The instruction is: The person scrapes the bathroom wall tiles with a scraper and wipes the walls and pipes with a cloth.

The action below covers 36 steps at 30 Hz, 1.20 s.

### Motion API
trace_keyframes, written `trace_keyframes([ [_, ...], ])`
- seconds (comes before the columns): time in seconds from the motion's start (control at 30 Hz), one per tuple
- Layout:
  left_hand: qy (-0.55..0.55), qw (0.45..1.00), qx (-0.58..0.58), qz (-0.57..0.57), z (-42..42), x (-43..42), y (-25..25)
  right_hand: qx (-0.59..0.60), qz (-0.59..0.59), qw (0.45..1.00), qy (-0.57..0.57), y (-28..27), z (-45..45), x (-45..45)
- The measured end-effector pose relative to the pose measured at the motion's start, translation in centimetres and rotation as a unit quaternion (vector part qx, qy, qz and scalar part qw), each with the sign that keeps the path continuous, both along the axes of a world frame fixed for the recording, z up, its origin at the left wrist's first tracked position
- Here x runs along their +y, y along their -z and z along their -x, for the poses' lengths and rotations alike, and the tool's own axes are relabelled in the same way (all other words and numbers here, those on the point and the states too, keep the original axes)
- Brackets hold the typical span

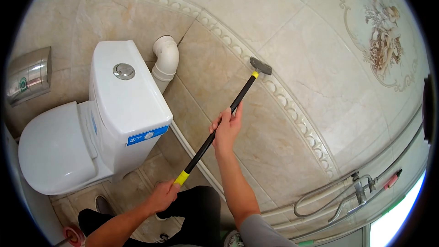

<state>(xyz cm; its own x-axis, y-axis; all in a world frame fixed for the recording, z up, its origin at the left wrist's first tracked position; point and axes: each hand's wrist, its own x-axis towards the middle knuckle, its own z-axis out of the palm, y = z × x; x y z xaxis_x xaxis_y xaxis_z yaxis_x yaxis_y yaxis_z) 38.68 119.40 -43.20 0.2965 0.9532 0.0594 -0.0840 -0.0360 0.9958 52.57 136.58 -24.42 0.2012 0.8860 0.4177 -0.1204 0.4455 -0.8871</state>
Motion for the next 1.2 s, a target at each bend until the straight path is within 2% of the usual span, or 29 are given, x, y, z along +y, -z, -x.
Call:
trace_keyframes([
  [0.13,-0.015,0.999,0.033,0.011,-0.1,-0.1,-0.8,-0.005,-0.008,1.0,-0.013,-0.1,0.0,-0.1],
  [0.2,0.011,0.999,0.016,0.038,-0.7,-1.0,-0.5,-0.014,0.016,1.0,0.001,1.1,-0.6,-0.3],
  [0.3,0.004,1.0,0.018,0.019,-1.1,-0.7,0.7,-0.024,0.005,1.0,-0.005,1.5,-0.8,-0.1],
  [0.53,0.036,0.998,-0.002,0.052,-0.9,-0.7,0.4,-0.037,0.023,0.999,-0.008,1.4,-0.5,0.1],
  [1.03,0.011,0.999,0.024,0.045,-0.2,-0.6,-0.6,-0.021,0.002,1.0,0.008,1.3,-0.2,-0.2],
  [1.2,-0.013,0.999,0.051,-0.007,-0.3,0.8,-0.1,-0.025,-0.03,0.999,0.014,0.4,-0.2,0.6],
])
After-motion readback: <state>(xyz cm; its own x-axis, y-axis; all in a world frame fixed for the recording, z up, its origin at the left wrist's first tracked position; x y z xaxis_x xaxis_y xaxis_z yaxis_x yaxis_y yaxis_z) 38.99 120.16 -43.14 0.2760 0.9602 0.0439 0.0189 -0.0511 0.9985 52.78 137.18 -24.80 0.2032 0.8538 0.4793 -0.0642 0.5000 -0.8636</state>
